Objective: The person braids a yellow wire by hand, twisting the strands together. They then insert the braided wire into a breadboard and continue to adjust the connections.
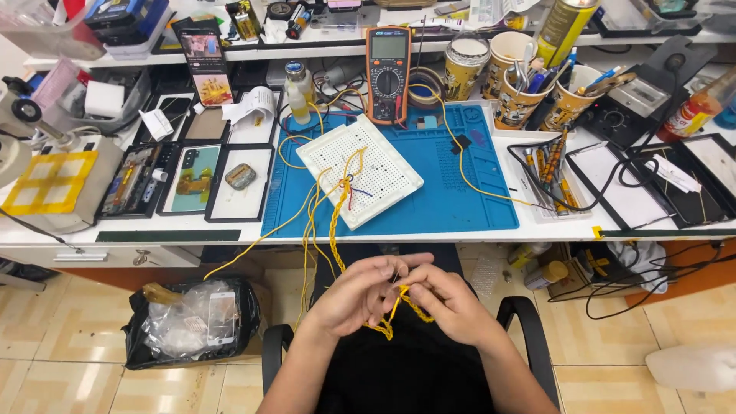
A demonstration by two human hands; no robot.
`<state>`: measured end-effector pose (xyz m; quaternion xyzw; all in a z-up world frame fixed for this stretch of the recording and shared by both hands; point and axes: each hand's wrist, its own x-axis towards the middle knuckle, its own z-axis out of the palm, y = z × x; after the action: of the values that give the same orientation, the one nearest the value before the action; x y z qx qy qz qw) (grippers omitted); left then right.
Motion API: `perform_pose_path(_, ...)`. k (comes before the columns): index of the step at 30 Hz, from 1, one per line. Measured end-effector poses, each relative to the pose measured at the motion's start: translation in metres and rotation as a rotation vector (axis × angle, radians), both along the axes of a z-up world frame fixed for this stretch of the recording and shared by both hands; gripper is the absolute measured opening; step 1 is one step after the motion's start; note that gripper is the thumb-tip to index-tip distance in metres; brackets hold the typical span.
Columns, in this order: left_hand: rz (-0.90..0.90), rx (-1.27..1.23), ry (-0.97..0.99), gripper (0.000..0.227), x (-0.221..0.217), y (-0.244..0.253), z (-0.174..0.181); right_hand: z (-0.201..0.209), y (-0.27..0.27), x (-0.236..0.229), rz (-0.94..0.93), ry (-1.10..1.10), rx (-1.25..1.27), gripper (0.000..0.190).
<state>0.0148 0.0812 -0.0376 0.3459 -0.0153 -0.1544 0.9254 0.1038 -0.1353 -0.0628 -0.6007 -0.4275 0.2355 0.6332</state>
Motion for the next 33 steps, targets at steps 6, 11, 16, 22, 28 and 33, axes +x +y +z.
perform_pose_path(6, 0.179, 0.979, -0.372, 0.035, -0.020, -0.013, 0.057, 0.015, 0.024, -0.024, -0.548, -0.061, -0.453, 0.025)
perform_pose_path(11, 0.400, 1.444, -0.484, 0.035, -0.028, -0.050, 0.045, -0.004, 0.037, -0.026, -0.691, 0.221, -0.039, 0.029)
perform_pose_path(16, 0.513, 1.020, -0.178, 0.044, -0.022, -0.061, 0.020, 0.000, 0.042, -0.018, -0.671, 0.482, 0.392, 0.014)
perform_pose_path(22, 0.540, 1.091, -0.235, 0.033, -0.045, -0.044, -0.001, 0.019, 0.007, 0.014, -0.425, 0.353, 0.298, 0.024)
perform_pose_path(28, 0.839, 1.286, 0.014, 0.014, -0.090, -0.009, -0.089, 0.031, -0.001, 0.035, -0.528, 0.121, -0.048, 0.030)
perform_pose_path(33, 0.888, 1.302, 0.450, 0.017, -0.114, 0.009, -0.120, 0.036, 0.010, 0.042, -0.578, 0.124, -0.031, 0.026)
